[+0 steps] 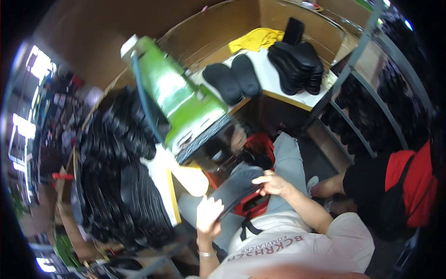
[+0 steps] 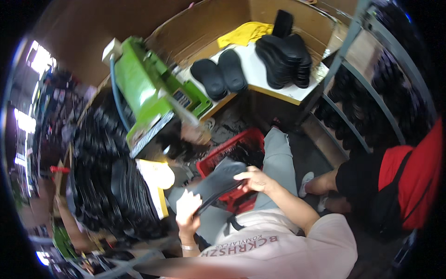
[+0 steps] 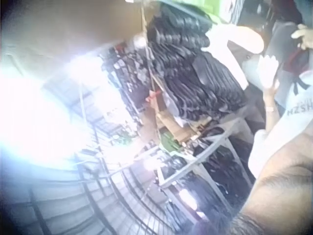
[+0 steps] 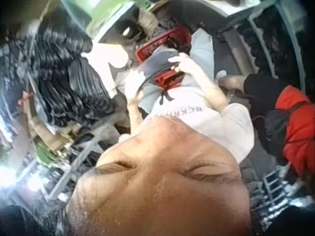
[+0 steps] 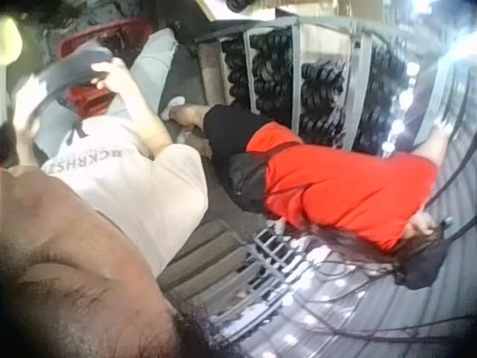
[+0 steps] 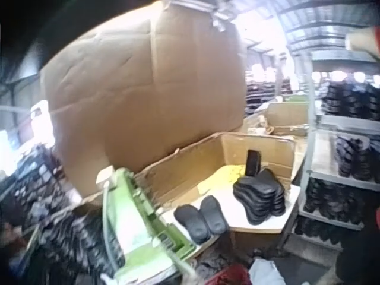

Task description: Using an industrial machine to trim or shape shoe soles in a manufacturing environment.

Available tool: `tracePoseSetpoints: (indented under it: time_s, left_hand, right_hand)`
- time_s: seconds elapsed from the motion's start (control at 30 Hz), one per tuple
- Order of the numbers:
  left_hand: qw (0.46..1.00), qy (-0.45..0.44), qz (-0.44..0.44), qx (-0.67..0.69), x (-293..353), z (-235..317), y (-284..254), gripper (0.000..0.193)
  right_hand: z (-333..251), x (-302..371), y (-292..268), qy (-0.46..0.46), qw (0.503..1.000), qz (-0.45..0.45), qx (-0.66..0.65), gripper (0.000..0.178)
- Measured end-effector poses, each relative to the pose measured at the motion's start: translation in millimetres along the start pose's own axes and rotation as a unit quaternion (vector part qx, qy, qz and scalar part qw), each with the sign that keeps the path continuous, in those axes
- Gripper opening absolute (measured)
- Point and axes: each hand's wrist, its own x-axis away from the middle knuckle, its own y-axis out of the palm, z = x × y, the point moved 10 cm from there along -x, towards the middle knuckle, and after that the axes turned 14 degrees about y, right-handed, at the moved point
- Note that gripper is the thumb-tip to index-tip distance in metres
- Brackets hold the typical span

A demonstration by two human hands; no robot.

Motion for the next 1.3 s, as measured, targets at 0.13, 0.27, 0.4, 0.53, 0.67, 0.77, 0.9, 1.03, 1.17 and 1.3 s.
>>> tracePoseSetpoints:
  time_s: [0.13,0.27,0.4,0.53,0.67,0.77,0.9,1.03,1.17,1.3]
  left_hand:
    - [0.947,-0.049,0.198,0.248,-33.7,-24.0,32.4,0.050]
    - [0.783,-0.275,0.323,0.454,-26.6,-59.0,106.9,0.056]
    - [0.806,-0.319,0.250,0.432,-65.2,-50.6,110.5,0.016]
    - [0.874,-0.296,0.169,0.347,-79.1,-62.7,97.9,0.010]
    - [0.922,-0.226,0.243,0.198,-59.0,-57.3,75.1,0.008]
    - [0.891,-0.296,0.246,0.241,-55.3,-59.5,67.9,0.009]
    - [0.905,-0.294,0.232,0.201,-51.3,-62.6,64.5,0.011]
    - [0.921,-0.257,0.245,0.161,-36.7,-71.3,49.4,0.017]
    - [0.869,-0.226,0.330,0.290,-18.2,-76.9,26.2,0.021]
    - [0.819,-0.311,0.342,0.341,18.7,-87.9,13.7,0.024]
  right_hand:
    - [13.2,43.6,-32.6,-0.065,0.996,0.020,-0.066,0.027]
    - [50.3,56.4,-25.3,-0.080,0.994,0.021,-0.077,0.040]
    - [69.9,44.1,-15.1,-0.074,0.989,-0.001,-0.130,0.044]
    - [66.9,44.1,2.3,-0.066,0.995,-0.023,-0.074,0.041]
    - [61.1,52.5,6.8,-0.071,0.993,-0.063,-0.069,0.049]
    - [19.7,91.6,-14.8,-0.180,0.975,0.109,-0.079,0.054]
    - [-44.8,122.6,-51.8,-0.288,0.932,0.205,-0.078,0.053]
    - [-120.9,126.6,-7.7,-0.372,0.914,0.159,-0.018,0.041]
    - [-137.7,105.5,20.2,-0.366,0.922,0.129,0.011,0.038]
    - [-122.3,88.1,45.9,-0.354,0.926,0.128,0.013,0.040]
